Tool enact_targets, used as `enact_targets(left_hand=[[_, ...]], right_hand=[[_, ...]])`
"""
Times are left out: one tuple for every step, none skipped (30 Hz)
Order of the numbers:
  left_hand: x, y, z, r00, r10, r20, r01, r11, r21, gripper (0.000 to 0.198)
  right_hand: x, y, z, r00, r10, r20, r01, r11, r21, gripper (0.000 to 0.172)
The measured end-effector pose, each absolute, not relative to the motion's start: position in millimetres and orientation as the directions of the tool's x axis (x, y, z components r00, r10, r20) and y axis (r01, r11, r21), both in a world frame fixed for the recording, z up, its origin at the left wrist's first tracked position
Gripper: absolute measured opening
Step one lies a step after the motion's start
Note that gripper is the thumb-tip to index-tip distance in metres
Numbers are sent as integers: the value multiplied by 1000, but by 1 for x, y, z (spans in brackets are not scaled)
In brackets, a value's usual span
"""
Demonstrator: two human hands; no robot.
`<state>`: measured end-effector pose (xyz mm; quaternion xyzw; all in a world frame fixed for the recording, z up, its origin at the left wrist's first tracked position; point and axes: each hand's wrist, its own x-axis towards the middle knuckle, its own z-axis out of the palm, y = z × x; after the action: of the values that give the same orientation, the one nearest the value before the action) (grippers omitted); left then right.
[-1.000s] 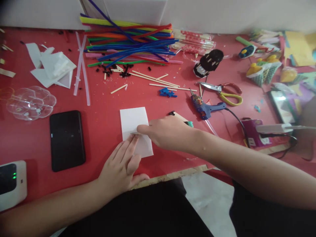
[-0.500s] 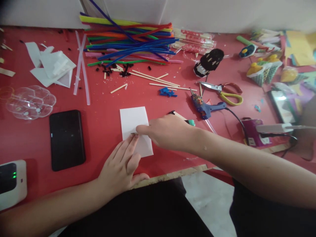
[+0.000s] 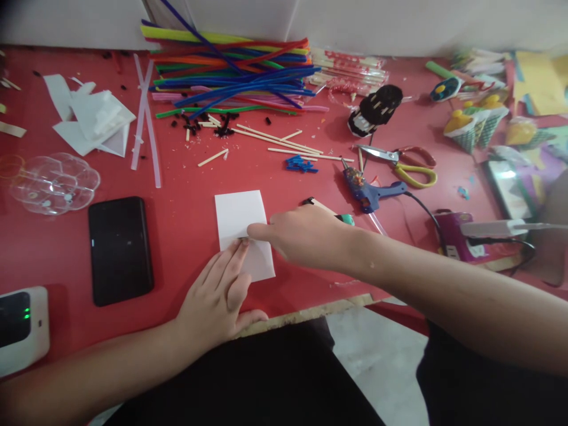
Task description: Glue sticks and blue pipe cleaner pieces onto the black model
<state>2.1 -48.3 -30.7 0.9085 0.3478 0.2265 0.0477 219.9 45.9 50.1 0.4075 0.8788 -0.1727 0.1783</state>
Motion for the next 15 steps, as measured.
enact_targets(left_hand=[[2,-48,-31,656,654,378,610,-754,245,60],[2,-49,-31,656,653,379,609,-754,247,60],[2,-49,-31,655,654,377,608,-753,250,60],[2,-49,-31,655,655,376,608,-753,253,60],[2,-49,-32,654,656,377,607,-752,257,60],[2,-49,-32,652,657,379,607,-752,259,61],[2,-49,-32,650,659,378,608,-750,262,61],[2,-49,-32,649,660,377,607,-749,265,62],[2,-49,-32,648,662,376,607,-748,270,62],[2,-49,-32,649,661,376,603,-749,275,62],[2,-49,-32,650,660,377,600,-750,279,62],[2,-49,-32,650,659,379,596,-751,283,62],[2,-49,-32,650,657,383,594,-753,284,63],[2,-49,-32,650,655,386,592,-754,283,63],[2,-49,-31,649,655,387,593,-754,281,63]], right_hand=[[220,46,50,-610,640,-466,769,621,-153,46],[220,46,51,-614,627,-480,760,634,-145,45],[220,47,51,-612,621,-489,757,640,-134,45],[220,47,51,-607,624,-492,758,640,-124,44],[221,47,51,-603,628,-492,760,639,-116,43],[221,47,51,-599,630,-494,762,639,-109,41],[221,47,52,-596,630,-497,762,639,-104,39],[222,46,52,-595,629,-500,762,639,-102,37],[222,45,52,-594,629,-501,763,639,-102,35],[223,45,51,-591,631,-503,765,636,-102,34],[224,44,51,-588,635,-501,769,631,-102,34],[225,43,51,-586,640,-497,772,627,-105,35],[225,43,50,-588,643,-491,773,625,-107,36],[226,42,50,-590,646,-485,773,625,-107,38],[227,42,49,-593,646,-481,770,629,-106,39]])
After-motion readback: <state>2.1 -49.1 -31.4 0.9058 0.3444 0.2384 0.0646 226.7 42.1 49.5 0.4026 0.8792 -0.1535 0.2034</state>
